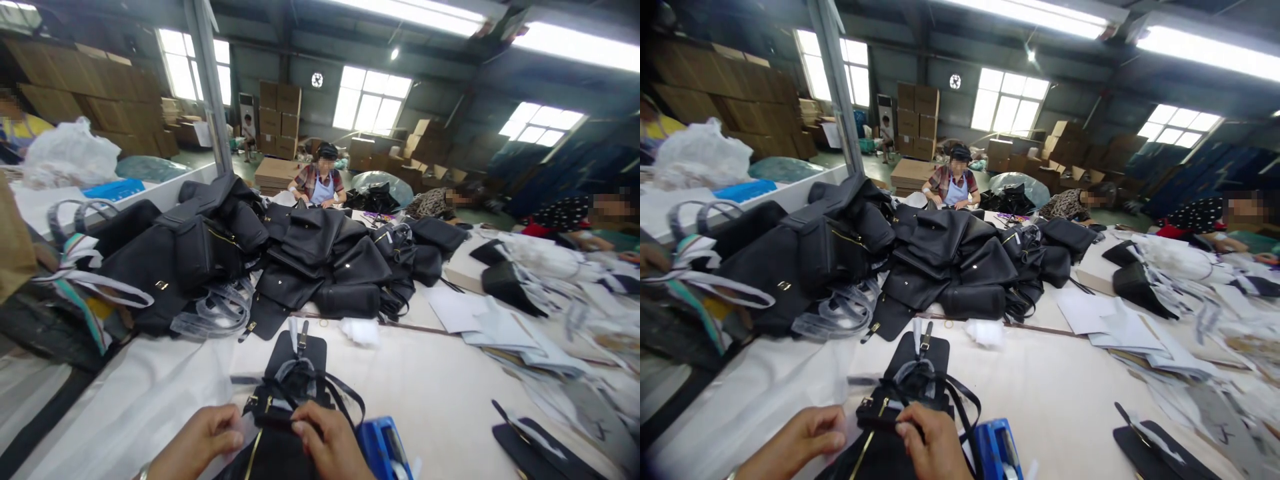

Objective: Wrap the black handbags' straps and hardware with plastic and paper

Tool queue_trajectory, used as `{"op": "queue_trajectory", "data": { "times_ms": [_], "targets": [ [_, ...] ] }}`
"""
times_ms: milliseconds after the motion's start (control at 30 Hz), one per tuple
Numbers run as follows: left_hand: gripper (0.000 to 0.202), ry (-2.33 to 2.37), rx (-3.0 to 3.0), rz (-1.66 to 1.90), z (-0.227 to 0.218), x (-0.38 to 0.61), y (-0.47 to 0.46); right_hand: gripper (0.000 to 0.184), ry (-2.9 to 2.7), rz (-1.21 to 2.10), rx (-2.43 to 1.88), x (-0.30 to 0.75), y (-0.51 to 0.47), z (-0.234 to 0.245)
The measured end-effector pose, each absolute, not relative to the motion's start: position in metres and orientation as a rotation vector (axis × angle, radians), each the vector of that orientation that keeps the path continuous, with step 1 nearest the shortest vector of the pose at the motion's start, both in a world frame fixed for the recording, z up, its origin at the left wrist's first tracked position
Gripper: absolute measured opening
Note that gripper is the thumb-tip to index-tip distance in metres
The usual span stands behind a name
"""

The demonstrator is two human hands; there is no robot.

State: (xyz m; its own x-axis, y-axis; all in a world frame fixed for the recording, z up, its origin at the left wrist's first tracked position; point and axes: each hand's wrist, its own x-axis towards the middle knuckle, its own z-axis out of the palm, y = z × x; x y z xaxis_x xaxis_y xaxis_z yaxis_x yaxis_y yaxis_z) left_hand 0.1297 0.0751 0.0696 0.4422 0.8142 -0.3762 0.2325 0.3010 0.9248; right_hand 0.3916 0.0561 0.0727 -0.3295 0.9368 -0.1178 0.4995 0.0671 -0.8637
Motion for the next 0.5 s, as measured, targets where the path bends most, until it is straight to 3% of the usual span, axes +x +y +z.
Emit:
{"op": "queue_trajectory", "data": {
  "times_ms": [500],
  "targets": [
    [0.017, 1.081, 1.266, 0.438, 0.0614, 0.1252, 0.0660, 0.015, -2.004, 1.046, -1.412, 0.3947, 0.0444, 0.0783]
  ]
}}
